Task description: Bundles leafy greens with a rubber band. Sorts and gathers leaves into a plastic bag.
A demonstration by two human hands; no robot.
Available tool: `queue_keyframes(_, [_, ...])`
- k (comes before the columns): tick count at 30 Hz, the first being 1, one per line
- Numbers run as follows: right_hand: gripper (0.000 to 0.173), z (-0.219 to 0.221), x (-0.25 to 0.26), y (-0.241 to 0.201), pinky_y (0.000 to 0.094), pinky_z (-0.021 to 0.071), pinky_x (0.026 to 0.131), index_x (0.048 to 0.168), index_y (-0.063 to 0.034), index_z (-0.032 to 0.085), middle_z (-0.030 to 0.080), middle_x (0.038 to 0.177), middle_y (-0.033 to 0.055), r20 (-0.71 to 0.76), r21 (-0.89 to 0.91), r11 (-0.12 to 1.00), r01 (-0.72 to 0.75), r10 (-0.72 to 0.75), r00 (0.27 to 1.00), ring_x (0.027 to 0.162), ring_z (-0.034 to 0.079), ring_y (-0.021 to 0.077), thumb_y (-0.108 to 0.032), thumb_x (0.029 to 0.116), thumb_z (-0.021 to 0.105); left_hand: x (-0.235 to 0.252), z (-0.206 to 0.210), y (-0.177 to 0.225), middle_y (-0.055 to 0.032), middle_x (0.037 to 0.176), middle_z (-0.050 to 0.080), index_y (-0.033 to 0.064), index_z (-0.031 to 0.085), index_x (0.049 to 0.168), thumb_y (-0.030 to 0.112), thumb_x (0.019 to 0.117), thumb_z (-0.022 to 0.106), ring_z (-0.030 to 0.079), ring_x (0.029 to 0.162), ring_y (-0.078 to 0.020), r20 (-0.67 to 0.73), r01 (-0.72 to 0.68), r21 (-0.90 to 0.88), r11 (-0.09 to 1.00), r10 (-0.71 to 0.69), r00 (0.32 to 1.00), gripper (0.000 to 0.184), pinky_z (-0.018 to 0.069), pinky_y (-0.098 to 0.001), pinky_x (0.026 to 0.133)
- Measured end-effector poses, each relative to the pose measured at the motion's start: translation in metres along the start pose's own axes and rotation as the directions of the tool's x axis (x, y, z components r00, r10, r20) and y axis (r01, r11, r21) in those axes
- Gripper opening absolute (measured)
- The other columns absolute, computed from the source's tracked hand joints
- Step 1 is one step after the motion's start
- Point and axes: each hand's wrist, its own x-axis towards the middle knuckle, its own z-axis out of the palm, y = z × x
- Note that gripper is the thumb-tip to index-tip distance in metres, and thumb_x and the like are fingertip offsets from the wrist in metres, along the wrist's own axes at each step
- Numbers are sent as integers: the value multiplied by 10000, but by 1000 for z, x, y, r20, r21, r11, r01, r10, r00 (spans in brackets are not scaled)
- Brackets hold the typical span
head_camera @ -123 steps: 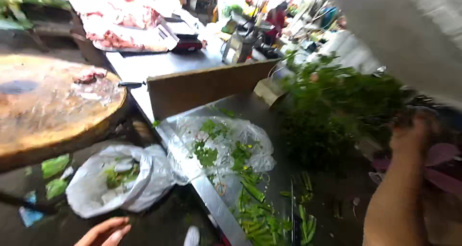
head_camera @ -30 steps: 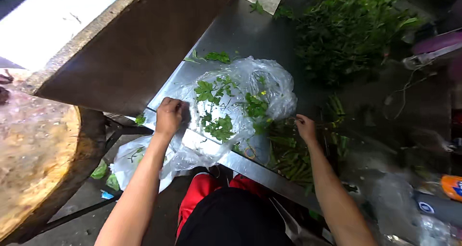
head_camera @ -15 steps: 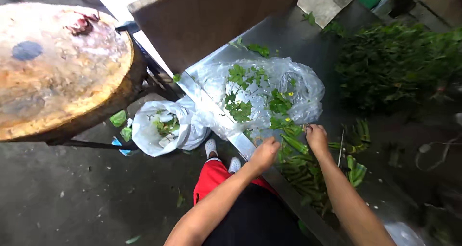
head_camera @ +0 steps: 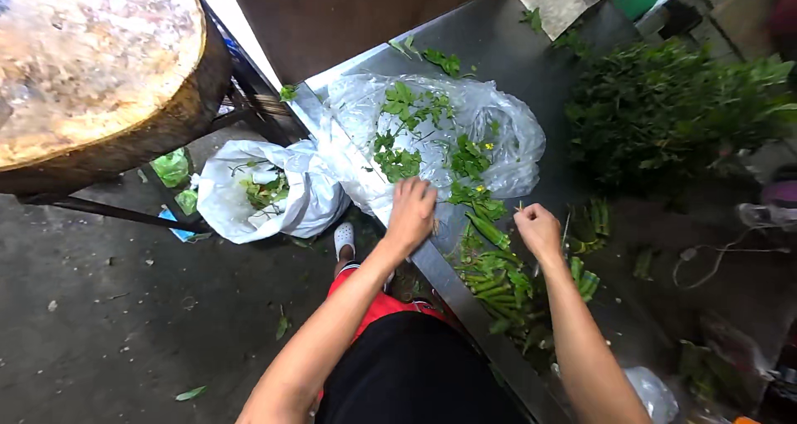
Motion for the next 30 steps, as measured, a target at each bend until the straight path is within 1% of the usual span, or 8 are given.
queue_keyframes(2, [239, 1, -28, -10, 540, 528, 840, 1065, 11, 694, 685, 974, 192, 169, -25, 995, 100, -94, 981, 923, 663, 320, -183, 959, 601, 12, -15, -9, -234, 1295, 634, 43, 686, 1221, 95, 855, 740, 515, 1310, -476, 96, 83, 132, 988, -96, 991, 374, 301, -718, 1130])
queue_keyframes(5, [301, 7, -34, -23, 583, 503, 970, 1171, -51, 718, 715, 1114, 165, 548, -130, 967, 220, -115, 829, 1080, 670, 329, -282, 1000, 630, 21, -21, -15, -205, 1090, 703, 20, 707, 1120, 84, 874, 709, 645, 1084, -430, 281, 153, 250, 956, -223, 933, 254, 435, -672, 977])
queue_keyframes(11, [296, 49, 26, -52, 517, 515, 978, 1250, -16, 688, 647, 1189, 236, -46, 45, 978, 205, -203, 978, 1108, 637, 364, -175, 1016, 601, 20, -22, -10, -161, 1052, 698, 66, 738, 1057, 87, 894, 678, 652, 1048, -366, 322, 157, 171, 973, -206, 924, 175, 482, -578, 896])
queue_keyframes(19, [219, 30, -1, -62, 424, 540, 828, 1026, 30, 718, 647, 1082, 201, -177, 97, 968, 232, -212, 961, 930, 638, 276, -136, 950, 597, 0, -33, -1, -202, 1142, 677, 33, 688, 1165, 130, 1000, 527, 613, 1146, -405, 456, 175, 44, 984, -176, 873, 250, 451, -590, 981])
queue_keyframes(22, [188, 14, -55, -60, 448, 565, 788, 984, 39, 711, 669, 1007, 192, -22, 75, 949, 307, -306, 952, 879, 659, 281, -112, 926, 615, -27, -29, -1, -202, 1087, 694, 29, 714, 1089, 101, 973, 567, 649, 1079, -419, 303, 126, 20, 992, -127, 945, 201, 519, -575, 878])
queue_keyframes(25, [198, 25, -68, -50, 486, 558, 927, 1079, -13, 738, 698, 1126, 168, 367, -22, 987, 160, -141, 919, 1017, 686, 293, -158, 987, 641, -43, -36, -9, -188, 1145, 690, 71, 714, 1156, 83, 936, 613, 652, 1095, -402, 226, 94, 67, 993, -107, 968, 242, 528, -561, 896])
queue_keyframes(28, [363, 16, -45, -42, 514, 544, 964, 1287, -39, 665, 652, 1269, 192, 476, 8, 999, 42, -41, 878, 1094, 667, 325, -246, 989, 676, -43, -62, -18, -206, 1305, 647, 93, 696, 1230, 66, 873, 690, 572, 1263, -455, 217, 100, 129, 987, -127, 968, 358, 418, -676, 1037])
queue_keyframes(30, [592, -7, -16, -39, 566, 526, 983, 1457, -9, 510, 596, 1331, 271, 346, 140, 990, -32, -18, 938, 1160, 627, 400, -318, 983, 684, -40, -82, -29, -232, 1425, 578, 112, 687, 1274, 93, 840, 735, 459, 1374, -523, 165, 84, 154, 985, -110, 980, 438, 285, -782, 1097])
